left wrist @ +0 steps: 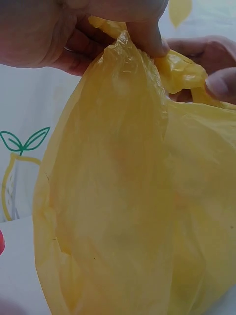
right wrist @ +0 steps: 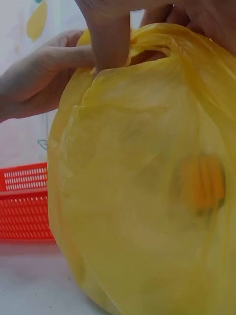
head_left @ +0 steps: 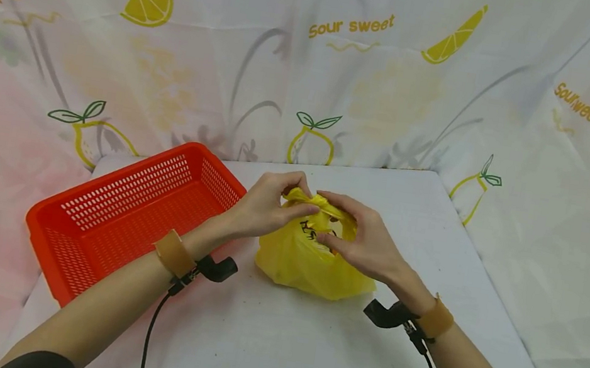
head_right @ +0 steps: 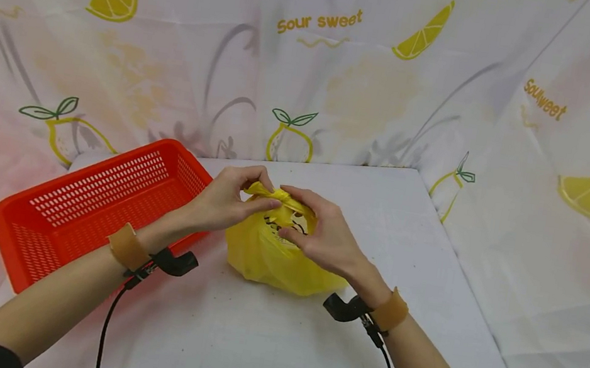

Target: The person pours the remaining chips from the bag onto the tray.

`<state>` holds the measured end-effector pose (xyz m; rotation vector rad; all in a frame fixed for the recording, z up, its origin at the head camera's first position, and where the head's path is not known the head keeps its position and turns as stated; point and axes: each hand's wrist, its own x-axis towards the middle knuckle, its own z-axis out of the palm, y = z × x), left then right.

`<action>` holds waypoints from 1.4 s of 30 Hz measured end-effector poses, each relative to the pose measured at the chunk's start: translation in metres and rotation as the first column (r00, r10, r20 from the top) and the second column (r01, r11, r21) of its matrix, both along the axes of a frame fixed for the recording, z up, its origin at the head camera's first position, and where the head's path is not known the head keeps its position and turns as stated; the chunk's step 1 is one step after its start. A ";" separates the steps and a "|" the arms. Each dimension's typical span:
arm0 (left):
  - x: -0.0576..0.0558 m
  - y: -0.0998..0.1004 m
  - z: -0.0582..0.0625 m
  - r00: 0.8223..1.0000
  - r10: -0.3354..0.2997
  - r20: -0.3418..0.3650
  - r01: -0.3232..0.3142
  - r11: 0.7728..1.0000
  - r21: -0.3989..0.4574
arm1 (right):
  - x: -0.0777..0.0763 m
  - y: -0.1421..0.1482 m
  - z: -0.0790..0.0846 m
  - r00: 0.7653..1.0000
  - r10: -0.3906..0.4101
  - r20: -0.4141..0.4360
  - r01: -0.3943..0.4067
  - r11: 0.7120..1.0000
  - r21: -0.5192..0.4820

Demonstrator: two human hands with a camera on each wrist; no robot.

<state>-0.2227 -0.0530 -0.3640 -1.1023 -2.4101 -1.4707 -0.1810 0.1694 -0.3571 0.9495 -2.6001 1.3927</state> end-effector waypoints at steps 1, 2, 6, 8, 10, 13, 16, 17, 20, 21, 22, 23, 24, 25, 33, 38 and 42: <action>0.000 0.000 0.000 1.000 0.003 0.000 -0.003 1.000 -0.002 | 0.001 -0.001 0.002 1.000 0.009 -0.001 -0.009 1.000 0.000; 0.000 0.000 0.000 1.000 0.007 -0.001 -0.007 1.000 -0.003 | 0.002 -0.003 0.003 1.000 0.019 -0.011 -0.019 1.000 -0.001; -0.001 0.000 -0.001 1.000 0.008 0.014 -0.008 1.000 -0.001 | 0.001 -0.005 0.000 0.993 0.043 -0.106 -0.043 0.999 -0.001; -0.001 0.000 -0.001 1.000 0.003 0.026 -0.003 1.000 0.002 | -0.003 -0.005 -0.004 0.988 0.033 -0.152 -0.033 0.999 0.004; 0.000 0.000 -0.001 0.999 -0.005 0.041 0.004 1.000 0.007 | -0.006 -0.003 -0.009 0.983 0.020 -0.181 -0.020 1.000 0.005; 0.000 0.000 0.000 0.998 -0.014 0.068 0.014 1.000 0.010 | -0.010 -0.001 -0.014 0.976 0.009 -0.217 -0.010 1.000 0.000; 0.000 -0.002 0.000 0.996 -0.013 0.087 0.013 1.000 0.003 | -0.011 0.001 -0.016 0.966 0.002 -0.257 -0.003 1.000 -0.005; 0.000 -0.002 0.000 0.996 -0.013 0.091 0.013 1.000 0.001 | -0.011 0.001 -0.016 0.961 -0.004 -0.278 0.003 1.000 -0.004; 0.003 -0.002 0.004 0.993 -0.010 0.119 0.011 1.000 -0.008 | -0.011 0.001 -0.018 0.930 -0.020 -0.366 0.020 1.000 -0.002; 0.003 -0.002 0.004 0.992 -0.010 0.123 0.011 1.000 -0.007 | -0.011 0.001 -0.018 0.913 -0.022 -0.407 0.022 1.000 -0.004; 0.003 -0.001 0.004 0.992 -0.012 0.127 0.013 1.000 -0.007 | -0.012 0.001 -0.018 0.894 -0.021 -0.448 0.020 1.000 -0.006; 0.002 -0.001 0.004 0.992 -0.017 0.129 0.017 1.000 -0.006 | -0.012 0.001 -0.019 0.869 -0.016 -0.495 0.016 1.000 -0.005; 0.002 -0.001 0.004 0.991 -0.018 0.129 0.019 1.000 -0.007 | -0.013 0.000 -0.018 0.843 -0.006 -0.538 0.003 1.000 -0.006; 0.000 -0.002 0.000 0.993 -0.022 0.120 0.023 1.000 -0.008 | -0.013 0.000 -0.018 0.815 0.006 -0.579 -0.010 1.000 -0.005; -0.002 -0.004 -0.002 0.993 -0.050 0.110 0.051 0.999 -0.006 | -0.013 -0.002 -0.016 0.659 0.081 -0.748 -0.072 0.996 0.045; -0.001 -0.004 -0.001 0.989 -0.077 0.129 0.077 0.997 0.007 | -0.012 0.000 -0.015 0.659 0.073 -0.749 -0.058 0.997 0.045; -0.002 -0.005 -0.001 0.984 -0.089 0.154 0.086 0.996 0.023 | -0.012 0.003 -0.015 0.684 0.058 -0.727 -0.067 0.998 0.016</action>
